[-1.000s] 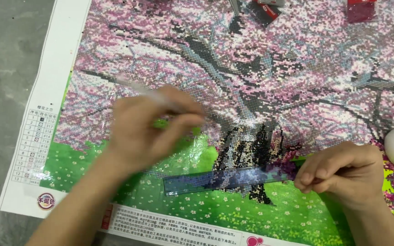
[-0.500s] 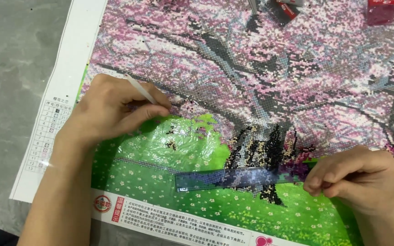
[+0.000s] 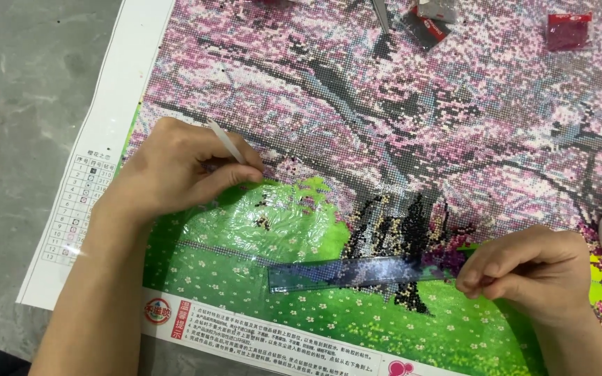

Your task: Using a diamond painting pen to place small resin beads onto a coded adhesive canvas to create a mosaic image.

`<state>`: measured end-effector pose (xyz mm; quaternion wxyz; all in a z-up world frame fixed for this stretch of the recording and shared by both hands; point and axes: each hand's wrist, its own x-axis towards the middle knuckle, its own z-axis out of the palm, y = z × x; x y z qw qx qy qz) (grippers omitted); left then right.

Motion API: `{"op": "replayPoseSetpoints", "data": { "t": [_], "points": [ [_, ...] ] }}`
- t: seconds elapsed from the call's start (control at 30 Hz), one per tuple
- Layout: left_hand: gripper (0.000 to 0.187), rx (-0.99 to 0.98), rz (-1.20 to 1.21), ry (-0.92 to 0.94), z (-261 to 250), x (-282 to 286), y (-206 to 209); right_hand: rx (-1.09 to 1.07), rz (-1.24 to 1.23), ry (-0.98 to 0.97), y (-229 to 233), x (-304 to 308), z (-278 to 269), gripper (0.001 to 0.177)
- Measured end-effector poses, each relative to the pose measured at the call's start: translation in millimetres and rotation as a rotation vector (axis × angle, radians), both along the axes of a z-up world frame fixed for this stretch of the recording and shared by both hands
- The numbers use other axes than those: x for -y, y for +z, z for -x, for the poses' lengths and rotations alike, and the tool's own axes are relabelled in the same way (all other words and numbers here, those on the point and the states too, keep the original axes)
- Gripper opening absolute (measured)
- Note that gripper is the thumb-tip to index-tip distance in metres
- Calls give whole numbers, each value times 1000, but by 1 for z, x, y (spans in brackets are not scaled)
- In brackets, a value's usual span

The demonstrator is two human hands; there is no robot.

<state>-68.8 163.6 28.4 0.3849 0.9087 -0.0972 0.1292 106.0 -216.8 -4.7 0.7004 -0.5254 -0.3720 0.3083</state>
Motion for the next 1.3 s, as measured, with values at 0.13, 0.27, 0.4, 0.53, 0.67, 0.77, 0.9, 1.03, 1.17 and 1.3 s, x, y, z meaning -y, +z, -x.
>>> {"op": "replayPoseSetpoints", "data": {
  "t": [0.13,0.27,0.4,0.53,0.67,0.77,0.9,1.03,1.17,1.3],
  "points": [
    [13,0,-28,10,0,0,-1,-7,8,-2,0,0,0,20],
    [12,12,-20,11,0,0,-1,-13,-4,-5,-1,0,1,22],
    [10,27,-21,32,0,-1,-3,-2,-29,-34,-2,-2,1,22],
    [12,45,2,12,0,-1,-2,0,-20,-13,-3,0,-1,22],
    [9,39,251,12,1,6,8,-5,-28,-30,-4,-1,0,22],
    [13,36,457,-37,1,10,9,10,-31,-48,-5,-2,1,21],
    [14,65,671,-166,-5,17,5,20,-31,-84,-6,-6,2,20],
    [16,75,617,-188,-22,29,17,-16,-21,-167,-2,-9,8,20],
    [9,122,636,-323,-46,45,29,-11,-65,-123,-3,-7,-1,16],
    [12,110,653,-454,-67,65,36,12,-13,-118,-3,1,-5,17]
  ]
}}
